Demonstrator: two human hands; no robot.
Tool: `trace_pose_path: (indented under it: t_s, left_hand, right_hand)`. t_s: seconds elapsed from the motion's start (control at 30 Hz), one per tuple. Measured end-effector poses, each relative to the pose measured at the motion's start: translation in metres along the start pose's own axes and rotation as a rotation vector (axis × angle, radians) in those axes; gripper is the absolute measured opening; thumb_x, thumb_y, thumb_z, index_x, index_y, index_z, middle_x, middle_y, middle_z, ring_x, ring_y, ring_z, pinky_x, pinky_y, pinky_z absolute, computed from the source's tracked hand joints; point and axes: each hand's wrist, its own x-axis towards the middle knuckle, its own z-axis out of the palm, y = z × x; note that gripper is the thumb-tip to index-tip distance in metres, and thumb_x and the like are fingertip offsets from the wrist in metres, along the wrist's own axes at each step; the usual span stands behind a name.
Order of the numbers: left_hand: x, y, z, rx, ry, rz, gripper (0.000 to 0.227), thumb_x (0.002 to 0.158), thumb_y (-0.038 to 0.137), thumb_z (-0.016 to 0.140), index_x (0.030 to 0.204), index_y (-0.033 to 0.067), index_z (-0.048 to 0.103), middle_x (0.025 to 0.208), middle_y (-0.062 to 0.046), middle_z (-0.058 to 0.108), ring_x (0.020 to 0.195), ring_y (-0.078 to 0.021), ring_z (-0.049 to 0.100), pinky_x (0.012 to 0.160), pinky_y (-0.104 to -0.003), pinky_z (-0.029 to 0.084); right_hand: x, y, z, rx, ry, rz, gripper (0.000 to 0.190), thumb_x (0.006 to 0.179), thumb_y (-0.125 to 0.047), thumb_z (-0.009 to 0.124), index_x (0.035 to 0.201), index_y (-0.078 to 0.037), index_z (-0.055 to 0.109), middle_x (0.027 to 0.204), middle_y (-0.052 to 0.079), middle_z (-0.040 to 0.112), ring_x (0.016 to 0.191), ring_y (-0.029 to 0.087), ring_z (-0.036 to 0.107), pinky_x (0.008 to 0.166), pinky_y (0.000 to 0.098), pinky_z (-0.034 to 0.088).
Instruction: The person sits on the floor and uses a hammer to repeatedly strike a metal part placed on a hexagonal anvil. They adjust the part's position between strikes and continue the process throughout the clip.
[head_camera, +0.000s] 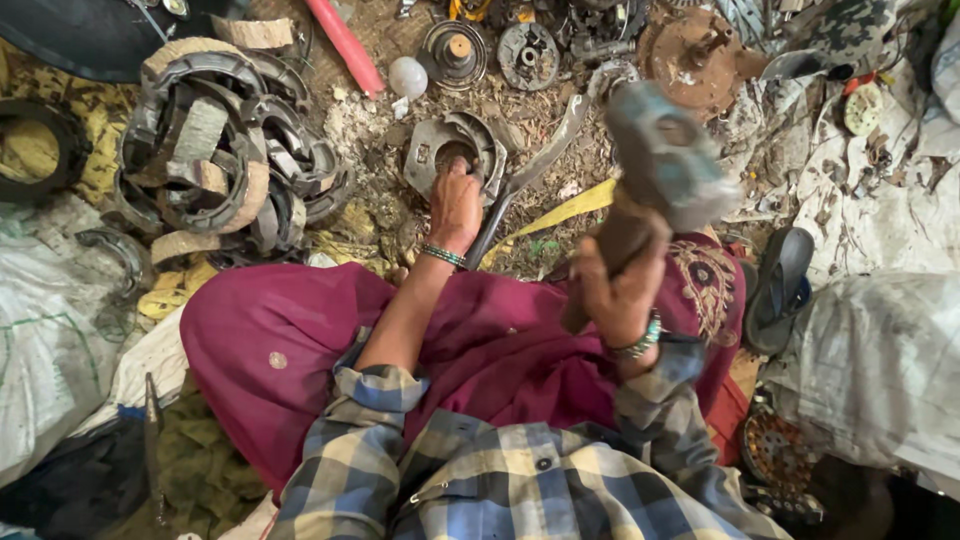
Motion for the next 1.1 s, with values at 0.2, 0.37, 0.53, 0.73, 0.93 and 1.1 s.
trace_pose_path:
  t_s: [0.2, 0.37, 0.53, 0.73, 0.93, 1.1]
  left_hand:
    - [-0.003, -0.01, 0.015, -0.027, 0.096, -0.007, 0.006, 0.085, -0.002, 0.068, 0.083, 0.0006, 0.072, 0.112, -0.024, 0.067, 0.095, -0.0395, 0.067, 0.082, -0.046, 0.056]
    - [-0.009, -0.005, 0.007, 0.008, -0.014, -0.016, 0.008, 0.078, 0.006, 0.076, 0.082, -0.0006, 0.073, 0.117, -0.028, 0.064, 0.092, -0.0416, 0.066, 0.079, -0.049, 0.054]
    - [-0.003, 0.002, -0.015, -0.038, -0.033, -0.017, 0.014, 0.076, 0.01, 0.082, 0.084, 0.0002, 0.075, 0.113, -0.025, 0.064, 0.096, -0.0403, 0.064, 0.085, -0.049, 0.053]
    - [0.0, 0.004, -0.01, -0.187, -0.056, -0.153, 0.007, 0.086, 0.006, 0.074, 0.088, -0.0007, 0.072, 0.114, -0.024, 0.064, 0.097, -0.037, 0.064, 0.084, -0.047, 0.054]
    - [0.012, -0.018, -0.008, -0.085, 0.029, -0.116, 0.008, 0.08, -0.003, 0.07, 0.088, -0.0033, 0.07, 0.112, -0.025, 0.064, 0.099, -0.0401, 0.063, 0.087, -0.048, 0.052]
    - [0.0, -0.012, -0.005, -0.04, -0.026, 0.0, 0.022, 0.074, 0.016, 0.083, 0.075, -0.0036, 0.072, 0.102, -0.026, 0.064, 0.09, -0.0413, 0.065, 0.082, -0.05, 0.053]
  right_hand:
    - [-0.013, 0.077, 0.046, -0.506, -0.309, 0.219, 0.066, 0.099, -0.027, 0.073, 0.149, -0.002, 0.039, 0.097, 0.024, 0.069, 0.085, 0.04, 0.071, 0.07, 0.0482, 0.059]
    - [-0.015, 0.044, 0.021, -0.257, -0.16, 0.367, 0.061, 0.095, -0.017, 0.069, 0.146, -0.001, 0.04, 0.098, 0.019, 0.071, 0.073, 0.025, 0.072, 0.059, 0.037, 0.06]
    - [0.003, -0.013, -0.006, -0.022, -0.03, 0.019, 0.047, 0.106, -0.009, 0.064, 0.143, 0.002, 0.037, 0.095, 0.014, 0.071, 0.07, 0.012, 0.071, 0.058, 0.0273, 0.061]
    - [-0.007, 0.039, 0.019, -0.28, -0.089, 0.16, 0.059, 0.099, -0.017, 0.07, 0.142, 0.007, 0.036, 0.092, 0.024, 0.072, 0.077, 0.025, 0.072, 0.067, 0.0362, 0.06]
    - [0.001, 0.088, 0.043, -0.397, -0.218, 0.31, 0.061, 0.097, -0.024, 0.071, 0.144, 0.002, 0.043, 0.098, 0.026, 0.073, 0.081, 0.031, 0.073, 0.069, 0.0396, 0.059]
    - [0.005, 0.031, 0.013, -0.087, -0.067, 0.337, 0.057, 0.098, -0.012, 0.065, 0.147, 0.0, 0.039, 0.09, 0.015, 0.071, 0.066, 0.016, 0.07, 0.055, 0.0299, 0.06]
